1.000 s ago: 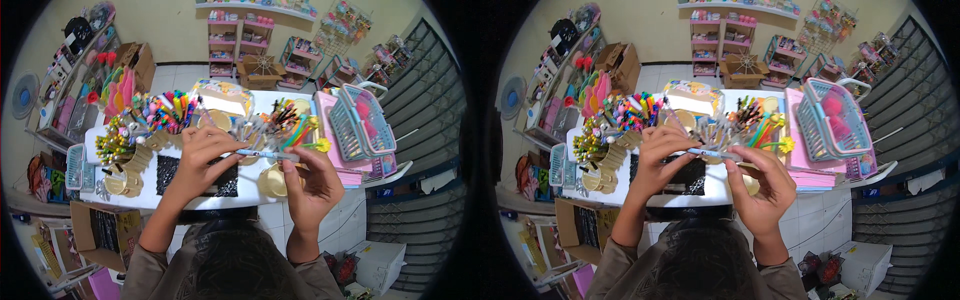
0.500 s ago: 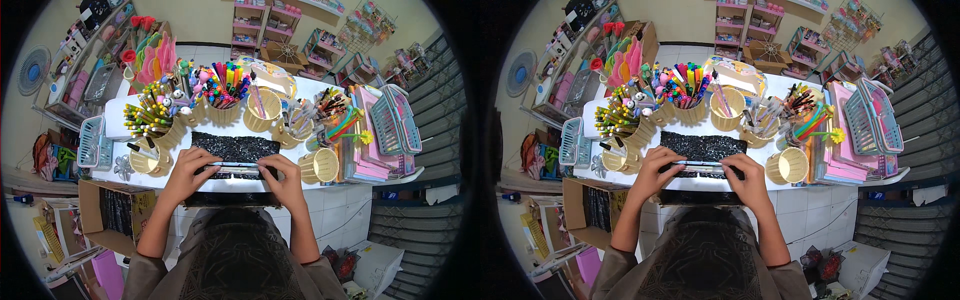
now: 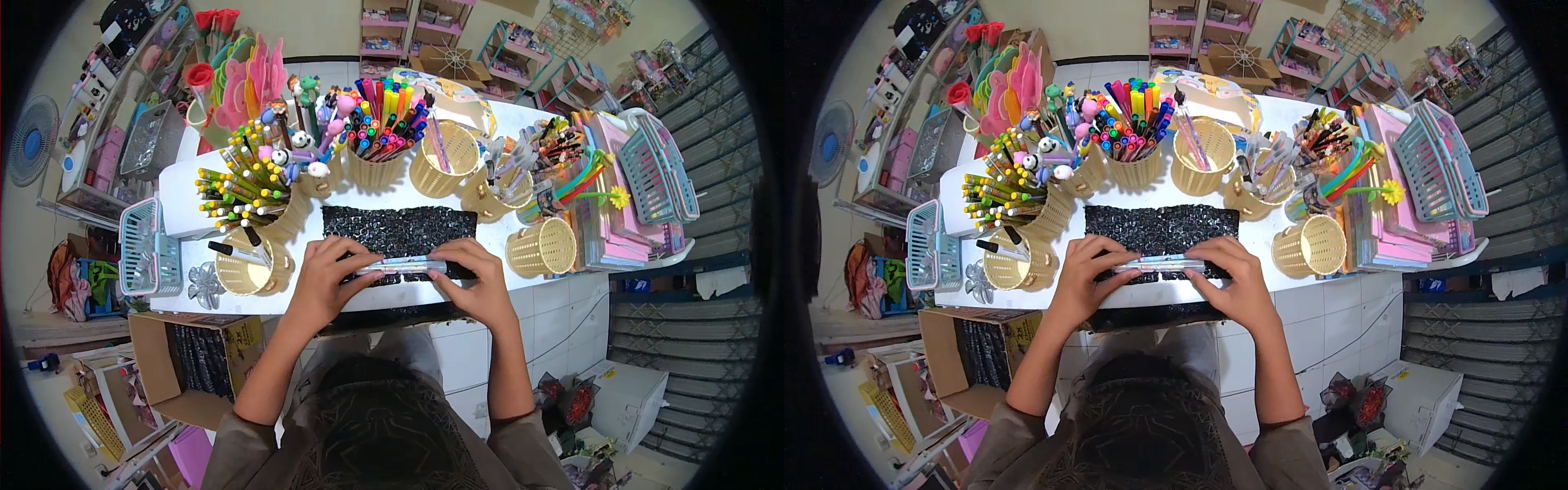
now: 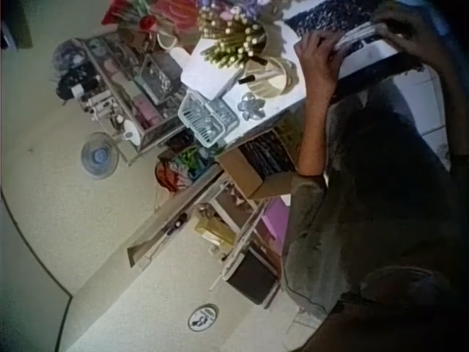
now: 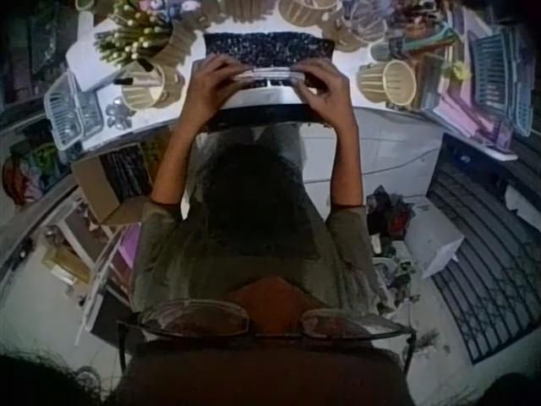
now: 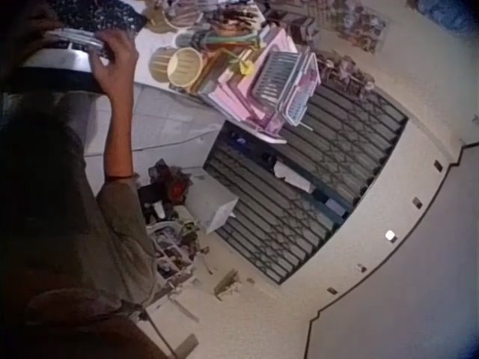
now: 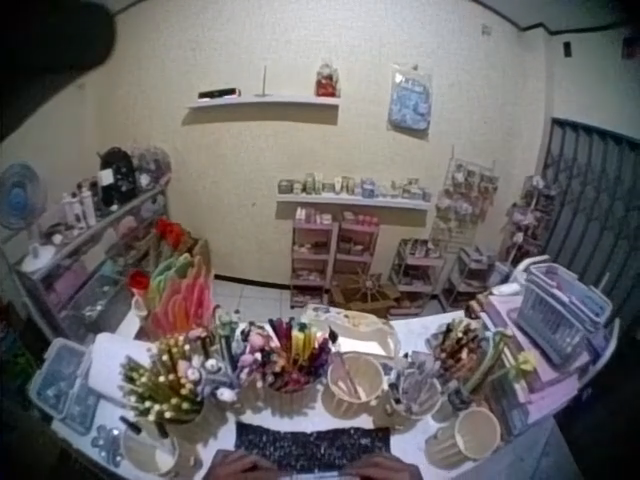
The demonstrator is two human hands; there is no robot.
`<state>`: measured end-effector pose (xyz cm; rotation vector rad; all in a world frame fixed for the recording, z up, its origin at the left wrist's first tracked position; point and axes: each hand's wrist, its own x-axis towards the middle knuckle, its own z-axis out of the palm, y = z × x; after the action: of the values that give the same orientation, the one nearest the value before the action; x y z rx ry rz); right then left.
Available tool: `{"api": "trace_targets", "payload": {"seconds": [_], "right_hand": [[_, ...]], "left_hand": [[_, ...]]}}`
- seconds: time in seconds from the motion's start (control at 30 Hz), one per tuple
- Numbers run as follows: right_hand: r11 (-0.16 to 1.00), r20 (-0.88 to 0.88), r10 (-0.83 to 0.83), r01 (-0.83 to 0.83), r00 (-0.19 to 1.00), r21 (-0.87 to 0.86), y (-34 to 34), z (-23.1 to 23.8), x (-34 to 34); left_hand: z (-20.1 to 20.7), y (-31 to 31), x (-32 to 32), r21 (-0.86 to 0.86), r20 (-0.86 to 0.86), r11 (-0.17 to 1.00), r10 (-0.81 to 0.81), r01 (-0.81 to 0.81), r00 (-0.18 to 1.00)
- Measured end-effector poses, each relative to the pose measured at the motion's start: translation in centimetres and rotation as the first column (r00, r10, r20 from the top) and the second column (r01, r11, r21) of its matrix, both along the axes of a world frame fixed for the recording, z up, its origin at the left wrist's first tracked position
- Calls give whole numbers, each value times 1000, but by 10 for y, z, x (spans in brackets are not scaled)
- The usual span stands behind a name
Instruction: The recorder prepares stationery items and pens, packages them safely inside a black bubble wrap protective sleeve, and organizes the orders into a large shipping box.
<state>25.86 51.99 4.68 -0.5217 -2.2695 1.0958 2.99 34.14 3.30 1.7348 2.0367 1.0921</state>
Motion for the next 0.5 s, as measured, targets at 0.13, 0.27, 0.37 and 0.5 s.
{"api": "trace_targets", "payload": {"seconds": [0.13, 0.27, 0.37, 0.5], "right_hand": [[1000, -33, 12, -11, 999, 25, -2, -7, -1], [998, -35, 49, -48, 998, 50, -2, -12, -2], [998, -48, 64, -63, 997, 18, -1, -14, -1], [997, -84, 83, -83, 993, 8, 3, -22, 3]], "left_hand": [[-5, -1, -3, 49, 2, 999, 16, -16, 1000], [-11, -3, -2, 89, 3, 995, 39, -40, 999], [-8, -5, 1, 113, -20, 993, 36, -34, 999], [-5, -3, 1, 88, -36, 996, 16, -13, 999]]}}
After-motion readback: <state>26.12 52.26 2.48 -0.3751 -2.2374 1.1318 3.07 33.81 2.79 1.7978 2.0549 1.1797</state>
